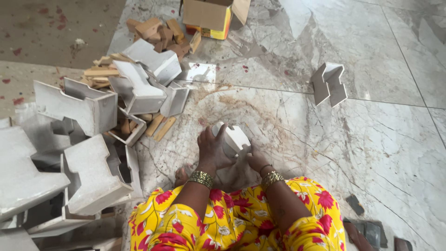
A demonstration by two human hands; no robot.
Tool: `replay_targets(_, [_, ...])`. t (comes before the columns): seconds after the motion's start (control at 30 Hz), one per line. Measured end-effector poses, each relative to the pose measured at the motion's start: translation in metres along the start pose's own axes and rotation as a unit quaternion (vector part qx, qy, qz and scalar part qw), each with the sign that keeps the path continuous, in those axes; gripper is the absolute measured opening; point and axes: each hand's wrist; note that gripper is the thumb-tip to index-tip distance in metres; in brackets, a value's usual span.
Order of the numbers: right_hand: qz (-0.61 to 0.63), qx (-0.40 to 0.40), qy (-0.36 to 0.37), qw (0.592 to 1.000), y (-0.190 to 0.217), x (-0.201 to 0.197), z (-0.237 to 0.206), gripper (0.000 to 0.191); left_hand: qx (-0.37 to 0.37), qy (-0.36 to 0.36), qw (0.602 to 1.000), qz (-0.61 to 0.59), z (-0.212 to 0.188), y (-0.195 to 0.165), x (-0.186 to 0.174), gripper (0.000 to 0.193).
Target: The person sits on the floor and fits white plaster pieces together, pressing and aligning them to form mold halves, then sets completed pieces aside and picks up new ones from the pile. A cardboard box sits nearby on the floor.
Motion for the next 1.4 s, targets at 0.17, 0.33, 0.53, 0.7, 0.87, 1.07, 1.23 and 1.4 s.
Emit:
replay_targets(0.17, [-0.056, -0.289, -0.033, 0.955, -0.017, 0.006, -0.01, 0.079, 0.014, 0.002, 1.0, 0.015, 0.003, 0.007, 0.005, 0.125])
replay_targets(0.33, [0.002, -0.155, -0.022, 0.988, -0.019, 0.002, 0.004, 0.079, 0.013, 0.0, 1.0, 0.028, 0.001, -0.004, 0.007, 0.125])
replay_targets(0.53, [-0.063, -0.284, -0.039, 0.956, -0.009, 0.013, -0.009, 0.079, -0.01, 0.035, 0.999, 0.02, 0.005, -0.001, -0.003, 0.125])
replay_targets(0.7, [-0.054, -0.189, -0.044, 0.98, -0.015, 0.013, -0.009, 0.077, 0.016, -0.012, 0.999, 0.037, 0.002, -0.004, 0.008, 0.123])
replay_targets(0.87, [-0.04, -0.13, -0.05, 0.989, -0.022, 0.011, 0.016, 0.086, -0.007, 0.009, 0.999, 0.03, 0.006, -0.005, 0.004, 0.124])
replay_targets(1.07, [-0.211, -0.257, -0.084, 0.939, -0.002, 0.012, -0.002, 0.094, -0.155, 0.044, 0.987, -0.014, 0.016, 0.002, 0.011, 0.133])
replay_targets(1.23, [-0.102, -0.084, -0.037, 0.991, 0.033, -0.012, 0.003, 0.095, -0.244, 0.079, 0.966, -0.042, 0.022, -0.003, 0.009, 0.128])
replay_targets(1.4, [-0.137, -0.284, -0.047, 0.948, 0.038, -0.007, 0.005, 0.087, -0.326, 0.116, 0.933, -0.1, 0.025, 0.007, 0.002, 0.132])
Point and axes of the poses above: each hand's wrist, its own z-axis towards the middle knuckle, its own x-axis out of the palm, y = z × x, and after that the axes turned 6 degrees about z, right-handed
